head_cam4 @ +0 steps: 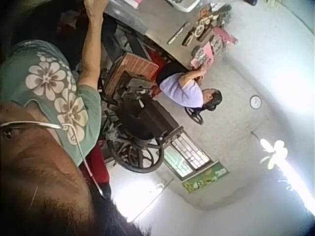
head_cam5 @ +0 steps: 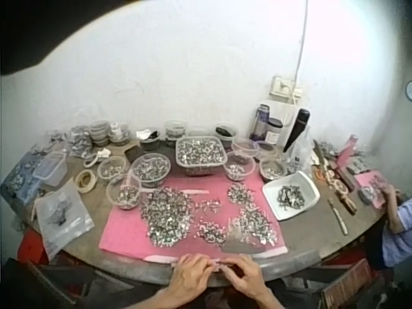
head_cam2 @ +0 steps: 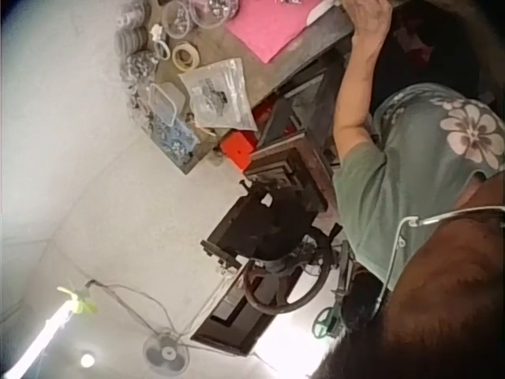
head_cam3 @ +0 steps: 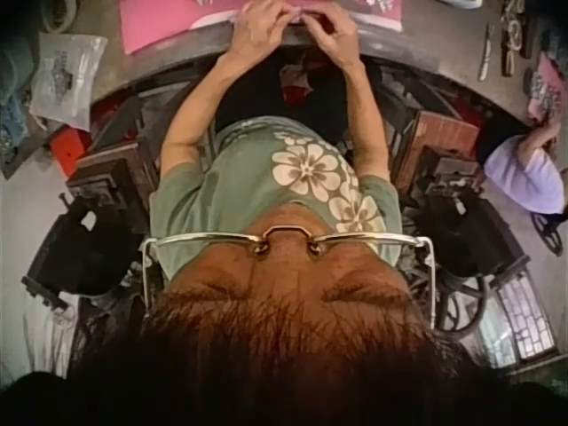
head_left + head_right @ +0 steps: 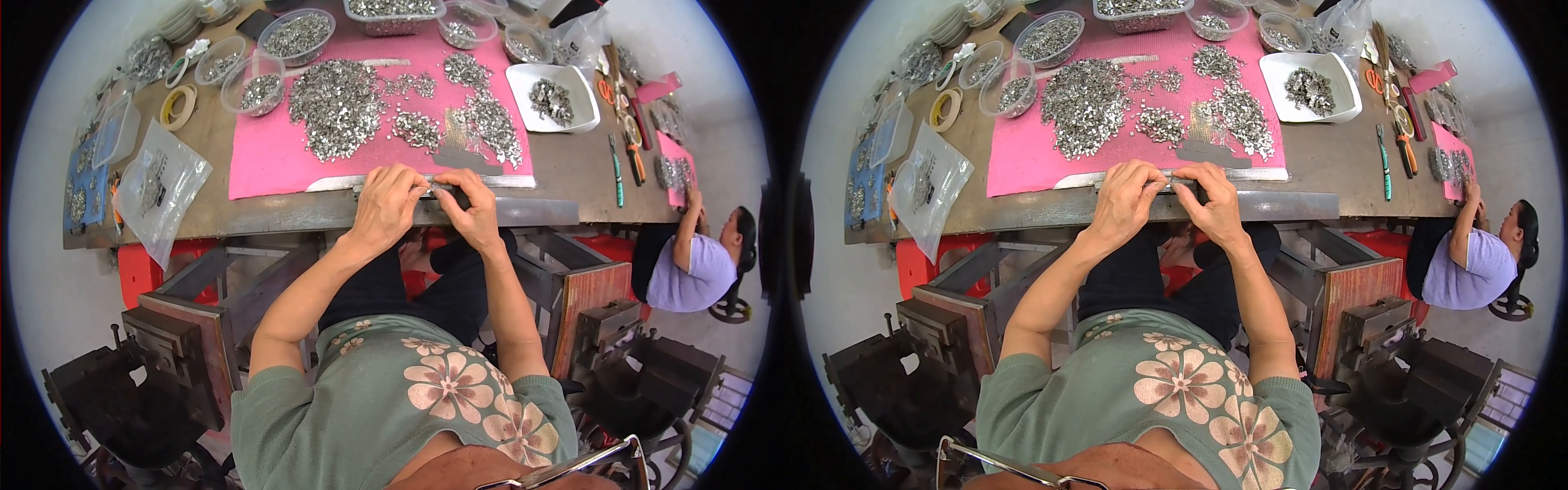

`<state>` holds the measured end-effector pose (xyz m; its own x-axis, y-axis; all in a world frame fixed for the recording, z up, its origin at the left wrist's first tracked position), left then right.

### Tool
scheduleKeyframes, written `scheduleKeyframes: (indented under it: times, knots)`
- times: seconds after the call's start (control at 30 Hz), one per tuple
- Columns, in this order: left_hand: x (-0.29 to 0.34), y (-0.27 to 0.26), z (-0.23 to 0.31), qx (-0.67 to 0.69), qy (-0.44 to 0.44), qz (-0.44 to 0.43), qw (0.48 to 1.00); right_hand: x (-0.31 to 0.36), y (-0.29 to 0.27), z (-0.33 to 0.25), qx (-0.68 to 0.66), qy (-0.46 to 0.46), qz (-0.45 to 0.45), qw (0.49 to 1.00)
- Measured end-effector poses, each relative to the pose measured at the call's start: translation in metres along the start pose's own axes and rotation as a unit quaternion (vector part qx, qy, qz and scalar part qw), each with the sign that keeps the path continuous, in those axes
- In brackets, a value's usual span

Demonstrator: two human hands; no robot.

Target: The person places small metal pieces into a metal strip holder by hand, inserts the holder into a manual press machine, and rotates the handwheel to press the pieces.

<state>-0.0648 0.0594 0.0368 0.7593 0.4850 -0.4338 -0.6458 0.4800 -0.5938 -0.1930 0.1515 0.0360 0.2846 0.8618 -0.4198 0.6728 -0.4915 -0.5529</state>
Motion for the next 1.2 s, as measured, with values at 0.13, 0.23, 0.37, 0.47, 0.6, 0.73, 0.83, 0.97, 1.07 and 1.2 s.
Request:
scheduleKeyframes:
  times: [0.13,0.23,0.37,0.47,0.6,0.73,0.83,0.97,1.07,1.2]
  knots:
    - [-0.001,0.002,0.002,-0.027,0.006,0.0,1.0,0.004,0.0,0.015,-0.072,0.067,0.014,0.995]
    - [-0.001,0.002,0.002,-0.038,0.008,-0.001,0.999,0.005,0.0,0.018,-0.081,0.068,0.015,0.994]
    - [-0.001,0.001,0.003,-0.041,0.019,0.006,0.999,0.007,0.0,0.021,-0.098,0.071,0.018,0.993]
    - [0.001,0.005,0.003,-0.06,0.026,-0.004,0.998,0.006,-0.001,0.02,-0.109,0.077,0.03,0.991]
    - [0.001,0.004,0.016,-0.113,0.086,0.016,0.99,0.006,-0.002,0.02,-0.107,0.069,0.034,0.991]
    - [0.004,0.004,0.014,-0.105,0.066,0.032,0.992,0.006,-0.002,0.018,-0.106,0.076,0.028,0.991]
    - [0.003,0.003,0.01,-0.07,0.027,0.033,0.997,0.007,-0.003,0.013,-0.084,0.047,0.031,0.995]
    - [0.006,0.002,0.007,-0.047,0.057,0.033,0.997,0.013,-0.003,-0.001,0.023,-0.032,0.038,0.998]
    - [0.006,0.005,0.0,-0.034,0.002,0.005,0.999,0.015,-0.004,-0.013,0.113,-0.081,0.044,0.989]
    - [0.004,-0.001,0.009,-0.046,0.073,0.024,0.996,0.018,-0.006,0.002,0.039,-0.025,0.046,0.998]
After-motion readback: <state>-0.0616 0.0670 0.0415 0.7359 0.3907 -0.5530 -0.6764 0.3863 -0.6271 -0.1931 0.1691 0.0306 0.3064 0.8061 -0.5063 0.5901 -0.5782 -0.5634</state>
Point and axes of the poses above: each hand's wrist, its own x-axis away from the middle knuckle, its own y-axis out of the palm, z = x × y, the point moved 7 cm from there along -x, towards the middle knuckle, and after that the axes turned 4 degrees about -z, right-handed, at the moved point
